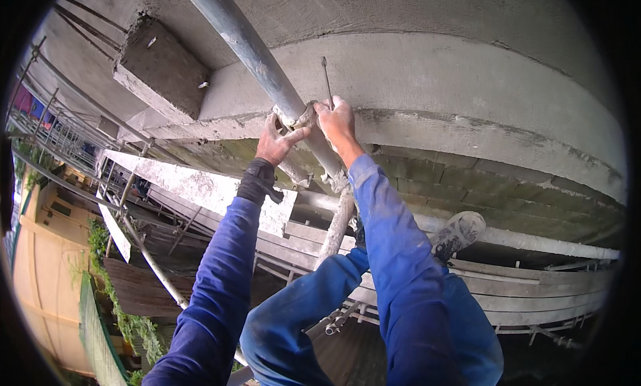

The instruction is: The person is assembling scaffolding on the exterior of a building. They use a spanner to tighten couplers on metal poles, secure a horizontal pole to the vertical structure, and adjust the scaffolding components while standing on the platform.

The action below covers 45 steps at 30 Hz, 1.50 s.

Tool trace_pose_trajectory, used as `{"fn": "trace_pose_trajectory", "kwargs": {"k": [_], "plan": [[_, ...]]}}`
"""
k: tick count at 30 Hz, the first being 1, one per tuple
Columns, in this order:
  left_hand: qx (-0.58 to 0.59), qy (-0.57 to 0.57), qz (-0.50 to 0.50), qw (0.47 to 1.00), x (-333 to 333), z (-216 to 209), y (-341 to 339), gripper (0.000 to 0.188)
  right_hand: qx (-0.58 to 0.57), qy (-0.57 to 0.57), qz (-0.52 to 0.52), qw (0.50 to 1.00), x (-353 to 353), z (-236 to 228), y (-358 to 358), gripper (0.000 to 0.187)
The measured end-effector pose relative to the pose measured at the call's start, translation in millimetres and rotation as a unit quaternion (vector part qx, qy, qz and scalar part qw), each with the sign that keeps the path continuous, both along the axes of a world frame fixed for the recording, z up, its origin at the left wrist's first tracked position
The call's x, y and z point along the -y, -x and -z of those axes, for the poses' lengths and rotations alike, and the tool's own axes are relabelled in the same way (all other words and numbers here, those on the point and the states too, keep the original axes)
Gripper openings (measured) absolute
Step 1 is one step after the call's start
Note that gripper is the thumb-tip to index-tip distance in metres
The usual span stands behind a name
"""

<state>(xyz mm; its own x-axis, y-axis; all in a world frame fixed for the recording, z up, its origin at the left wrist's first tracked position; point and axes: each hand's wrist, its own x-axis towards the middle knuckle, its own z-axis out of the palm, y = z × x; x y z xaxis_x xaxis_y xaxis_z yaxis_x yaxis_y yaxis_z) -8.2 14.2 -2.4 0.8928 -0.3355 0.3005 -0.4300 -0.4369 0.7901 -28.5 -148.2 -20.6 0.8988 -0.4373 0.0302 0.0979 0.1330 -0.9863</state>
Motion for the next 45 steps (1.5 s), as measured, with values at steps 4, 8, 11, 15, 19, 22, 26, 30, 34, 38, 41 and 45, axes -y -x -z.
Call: {"fn": "trace_pose_trajectory", "kwargs": {"k": [4, 8, 11, 15, 19, 22, 26, 30, 34, 38, 41, 45], "plan": [[0.008, 0.023, -0.027, 0.999, 15, -3, 14, 0.071, 0.030, 0.106, 0.034, 0.993, 11, 10, -12, 0.022], [0.022, 0.043, -0.088, 0.995, 1, 18, 4, 0.064, -0.021, -0.103, -0.031, 0.994, -10, 1, -8, 0.023], [0.020, 0.081, -0.038, 0.996, 24, 5, 10, 0.064, 0.053, -0.023, 0.078, 0.995, -5, 17, -12, 0.023], [0.022, 0.032, -0.062, 0.997, 6, 10, 1, 0.061, 0.061, -0.043, 0.047, 0.996, -15, 18, -9, 0.023], [-0.018, 0.038, -0.037, 0.998, 5, 4, 2, 0.067, -0.007, -0.068, -0.015, 0.998, -4, 4, -2, 0.024], [-0.036, 0.023, -0.026, 0.999, 9, -6, 8, 0.066, 0.015, 0.010, 0.030, 0.999, -3, 1, -3, 0.024], [0.019, 0.040, -0.020, 0.999, 16, -13, 14, 0.053, 0.020, 0.011, 0.070, 0.997, -5, 3, -12, 0.024], [-0.003, 0.019, -0.066, 0.998, 11, -4, 17, 0.058, 0.042, 0.044, 0.113, 0.992, -22, 14, -3, 0.024], [0.031, 0.001, -0.107, 0.994, 15, -1, 18, 0.064, 0.037, 0.043, 0.080, 0.995, -15, 7, -10, 0.023], [0.077, -0.022, -0.159, 0.984, 24, 6, 17, 0.063, 0.039, -0.034, 0.037, 0.998, -12, 14, -16, 0.020], [0.064, -0.029, -0.208, 0.976, 45, -1, 25, 0.088, 0.035, -0.060, 0.016, 0.997, -2, 16, -17, 0.019], [0.092, -0.114, -0.287, 0.947, 52, -4, 30, 0.113, 0.010, -0.128, -0.053, 0.990, 0, -1, -4, 0.017]]}}
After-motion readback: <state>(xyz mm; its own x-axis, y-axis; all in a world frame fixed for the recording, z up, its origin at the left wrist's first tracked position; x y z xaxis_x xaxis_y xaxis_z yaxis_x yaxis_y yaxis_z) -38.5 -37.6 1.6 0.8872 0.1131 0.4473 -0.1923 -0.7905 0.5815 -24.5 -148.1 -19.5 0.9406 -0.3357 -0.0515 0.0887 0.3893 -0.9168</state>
